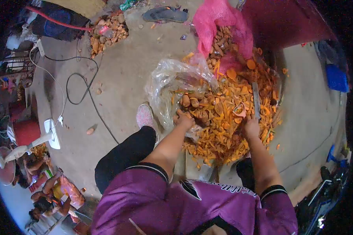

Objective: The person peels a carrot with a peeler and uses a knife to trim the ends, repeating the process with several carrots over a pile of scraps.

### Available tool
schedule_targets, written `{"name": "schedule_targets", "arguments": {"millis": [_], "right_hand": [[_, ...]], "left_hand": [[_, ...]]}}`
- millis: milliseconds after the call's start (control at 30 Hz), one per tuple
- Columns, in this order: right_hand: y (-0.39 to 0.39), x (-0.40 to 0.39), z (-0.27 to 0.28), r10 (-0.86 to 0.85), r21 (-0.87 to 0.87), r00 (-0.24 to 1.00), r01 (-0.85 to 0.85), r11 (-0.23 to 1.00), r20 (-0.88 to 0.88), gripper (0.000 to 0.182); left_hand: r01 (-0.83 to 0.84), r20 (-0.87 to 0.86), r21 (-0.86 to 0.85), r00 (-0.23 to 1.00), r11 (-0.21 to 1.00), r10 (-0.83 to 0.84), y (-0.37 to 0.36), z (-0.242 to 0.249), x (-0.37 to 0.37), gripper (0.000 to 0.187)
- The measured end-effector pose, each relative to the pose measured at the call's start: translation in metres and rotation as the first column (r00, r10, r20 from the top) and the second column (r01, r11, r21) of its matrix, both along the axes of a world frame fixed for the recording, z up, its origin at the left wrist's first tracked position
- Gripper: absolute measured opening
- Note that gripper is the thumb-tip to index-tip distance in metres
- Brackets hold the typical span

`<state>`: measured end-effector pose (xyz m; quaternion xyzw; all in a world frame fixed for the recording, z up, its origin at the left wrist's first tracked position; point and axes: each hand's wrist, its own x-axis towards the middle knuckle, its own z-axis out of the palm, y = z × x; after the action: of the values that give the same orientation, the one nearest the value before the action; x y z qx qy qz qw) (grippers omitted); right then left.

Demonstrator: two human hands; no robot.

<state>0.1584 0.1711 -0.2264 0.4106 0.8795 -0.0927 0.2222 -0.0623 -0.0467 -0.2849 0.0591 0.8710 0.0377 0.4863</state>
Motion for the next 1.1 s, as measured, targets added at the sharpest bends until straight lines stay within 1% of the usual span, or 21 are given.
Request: {"name": "schedule_targets", "arguments": {"millis": [33, 100, 133, 233, 267, 300, 333, 367, 400, 500, 567, 633, 667, 700, 767, 800, 900, 933, 1033, 1067, 1100], "right_hand": [[-0.006, -0.008, 0.011, 0.032, 0.042, 0.999, -0.03, 0.999, -0.037, 0.031], [-0.014, -0.02, 0.033, 0.101, 0.126, 0.989, -0.087, 0.988, -0.107, 0.029], [-0.014, -0.021, 0.028, 0.237, 0.286, 0.915, -0.144, 0.947, -0.328, 0.03], [-0.021, -0.029, 0.049, -0.168, -0.059, 0.919, 0.157, 0.986, -0.357, 0.029], [-0.018, -0.028, 0.05, -0.212, -0.157, 0.918, 0.168, 0.973, -0.334, 0.03], [-0.017, -0.03, 0.057, -0.293, -0.237, 0.886, 0.218, 0.947, -0.359, 0.03], [-0.019, -0.035, 0.069, -0.375, -0.315, 0.846, 0.263, 0.912, -0.379, 0.03], [-0.023, -0.037, 0.081, -0.456, -0.395, 0.8, 0.303, 0.868, -0.389, 0.031], [-0.028, -0.042, 0.107, -0.534, -0.459, 0.758, 0.349, 0.817, -0.375, 0.031], [-0.033, -0.033, 0.129, -0.517, -0.512, 0.647, 0.22, 0.83, -0.56, 0.031], [-0.033, -0.02, 0.154, -0.792, -0.877, 0.507, 0.133, 0.462, -0.34, 0.033], [-0.049, -0.027, 0.229, -0.916, -0.989, 0.376, 0.001, 0.149, -0.138, 0.032], [-0.06, -0.028, 0.251, -0.93, -0.973, 0.286, -0.062, 0.224, -0.232, 0.029], [-0.062, -0.025, 0.259, -0.887, -0.934, 0.298, -0.041, 0.356, -0.351, 0.03], [-0.066, -0.024, 0.268, -0.766, -0.81, 0.318, -0.009, 0.587, -0.559, 0.03], [-0.07, -0.026, 0.264, -0.758, -0.769, 0.143, -0.04, 0.638, -0.636, 0.023], [-0.072, -0.029, 0.278, -0.665, -0.66, -0.112, -0.084, 0.746, -0.738, 0.015], [-0.073, -0.031, 0.284, -0.627, -0.623, -0.135, -0.075, 0.778, -0.767, 0.016], [-0.069, -0.031, 0.289, -0.648, -0.659, -0.129, 0.062, 0.75, -0.75, 0.017], [-0.056, -0.031, 0.257, -0.585, -0.631, -0.258, 0.163, 0.759, -0.769, 0.016], [-0.053, -0.032, 0.261, -0.666, -0.688, -0.192, 0.083, 0.721, -0.721, 0.017]], "left_hand": [[-0.058, 0.027, -0.005, 0.998, 0.998, 0.058, 0.002, -0.003, 0.0, 0.074], [-0.112, -0.044, 0.138, 0.992, 0.984, 0.119, -0.006, -0.027, -0.005, 0.069], [-0.134, -0.072, 0.204, 0.986, 0.97, 0.151, -0.011, -0.025, -0.006, 0.067], [-0.185, -0.008, 0.202, 0.982, 0.962, 0.191, -0.004, 0.011, -0.026, 0.061], [-0.201, -0.101, 0.304, 0.965, 0.931, 0.241, -0.001, 0.019, -0.029, 0.055], [-0.224, -0.122, 0.441, 0.944, 0.869, 0.305, 0.0, 0.004, -0.033, 0.051], [-0.232, -0.134, 0.571, 0.92, 0.788, 0.368, 0.009, 0.015, -0.04, 0.047], [-0.42, 0.146, 0.604, 0.894, 0.678, 0.424, 0.012, 0.028, -0.039, 0.047], [-0.61, 0.402, 0.548, 0.792, 0.572, 0.46, 0.024, 0.088, -0.039, 0.047], [-0.665, 0.654, 0.598, 0.728, 0.447, 0.209, 0.042, 0.155, -0.044, 0.047], [-0.65, 0.696, 0.596, 0.711, 0.471, 0.1, 0.046, 0.23, -0.037, 0.044], [-0.688, 0.762, 0.584, 0.647, 0.431, 0.0, 0.041, 0.289, -0.027, 0.041], [-0.731, 0.801, 0.568, 0.596, 0.378, -0.052, 0.033, 0.311, -0.02, 0.039], [-0.769, 0.828, 0.553, 0.55, 0.32, -0.108, 0.027, 0.325, -0.014, 0.038], [-0.853, 0.878, 0.457, 0.478, 0.251, 0.025, 0.016, 0.336, 0.0, 0.031], [-0.89, 0.9, 0.4, 0.426, 0.219, 0.088, 0.013, 0.338, 0.007, 0.029], [-0.91, 0.93, 0.348, 0.366, 0.226, 0.04, 0.015, 0.328, 0.018, 0.029], [-0.912, 0.935, 0.331, 0.352, 0.244, 0.048, 0.019, 0.327, 0.02, 0.03], [-0.912, 0.945, 0.287, 0.32, 0.294, 0.072, 0.035, 0.325, 0.022, 0.033], [-0.908, 0.943, 0.282, 0.322, 0.308, 0.084, 0.039, 0.324, 0.022, 0.033], [-0.905, 0.941, 0.279, 0.325, 0.322, 0.098, 0.041, 0.323, 0.022, 0.032]]}}
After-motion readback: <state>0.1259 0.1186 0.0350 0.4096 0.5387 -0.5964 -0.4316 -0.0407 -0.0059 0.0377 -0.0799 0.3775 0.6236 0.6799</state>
